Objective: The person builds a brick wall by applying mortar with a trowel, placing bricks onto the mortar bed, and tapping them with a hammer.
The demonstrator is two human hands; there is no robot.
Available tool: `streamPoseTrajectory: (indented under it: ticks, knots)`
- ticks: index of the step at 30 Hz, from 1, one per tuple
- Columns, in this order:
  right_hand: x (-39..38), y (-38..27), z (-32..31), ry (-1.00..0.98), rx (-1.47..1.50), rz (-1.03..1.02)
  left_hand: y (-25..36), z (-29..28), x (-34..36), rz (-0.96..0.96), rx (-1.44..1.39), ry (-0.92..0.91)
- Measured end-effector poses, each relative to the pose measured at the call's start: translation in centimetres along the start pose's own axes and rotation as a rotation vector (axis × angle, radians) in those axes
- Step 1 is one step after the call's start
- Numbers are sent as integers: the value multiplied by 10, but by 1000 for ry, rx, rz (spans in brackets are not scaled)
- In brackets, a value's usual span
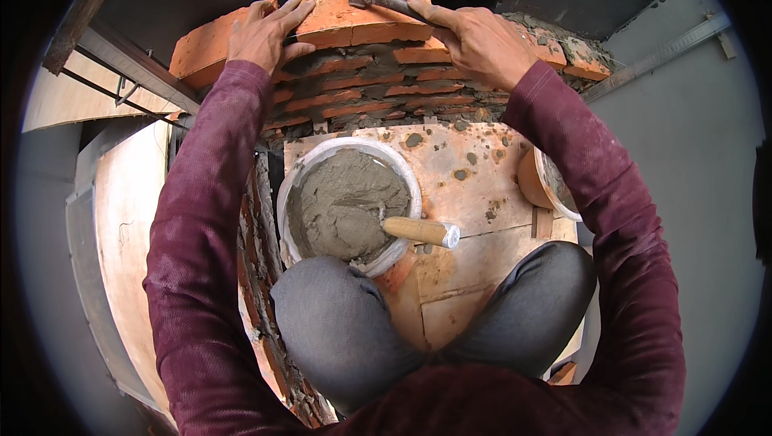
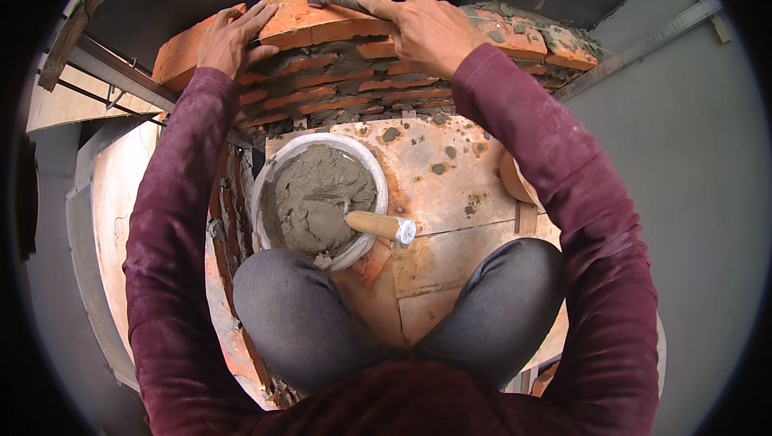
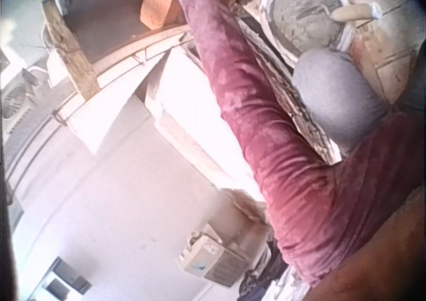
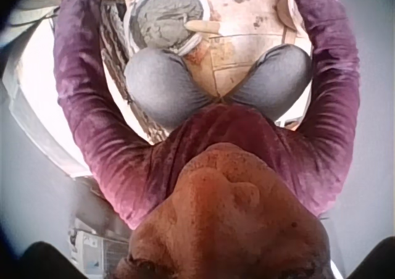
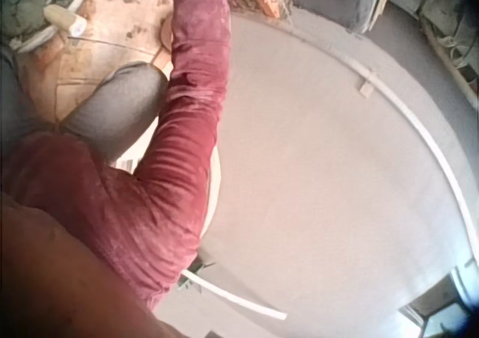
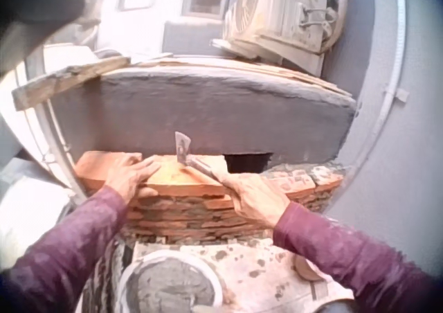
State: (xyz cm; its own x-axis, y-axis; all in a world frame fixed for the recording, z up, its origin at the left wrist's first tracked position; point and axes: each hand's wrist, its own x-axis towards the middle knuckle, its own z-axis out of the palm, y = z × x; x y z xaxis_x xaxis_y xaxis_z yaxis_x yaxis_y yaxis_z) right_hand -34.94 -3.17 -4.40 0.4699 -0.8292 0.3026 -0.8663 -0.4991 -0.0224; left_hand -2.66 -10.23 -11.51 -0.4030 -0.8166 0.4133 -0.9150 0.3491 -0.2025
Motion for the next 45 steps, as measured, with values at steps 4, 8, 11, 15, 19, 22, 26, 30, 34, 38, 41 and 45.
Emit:
streamPoseTrajectory:
  ticks: [4,8,11,15,19,22,26,30,34,38,41,45]
  knots:
    - [9,-3,1,-52,52,22,2,-6,-5,-42,26,-58]
    - [17,1,-4,-36,59,30,9,-17,-3,-41,15,-54]
    - [13,5,-1,-39,36,66,6,-17,-5,-45,-16,-58]
    - [7,5,2,17,-4,59,7,-5,0,-59,-2,-50]
    - [10,7,1,-35,11,71,8,-8,-5,-75,3,-75]
    - [9,6,3,5,-6,-17,7,-13,-1,-68,13,-88]
    - [15,-1,-1,10,54,28,11,-18,-3,-86,21,-122]
    - [17,-6,4,41,62,34,6,-5,-3,-69,17,-41]
    - [22,-9,9,-20,36,41,7,-7,-3,-77,8,-52]
    - [26,-20,3,-73,31,67,2,-1,-6,-75,0,-25]
    - [32,-6,4,-2,89,-49,9,-5,-1,-69,8,-19]
    - [10,6,-14,-11,244,-55,16,-16,-3,-83,-4,-118]
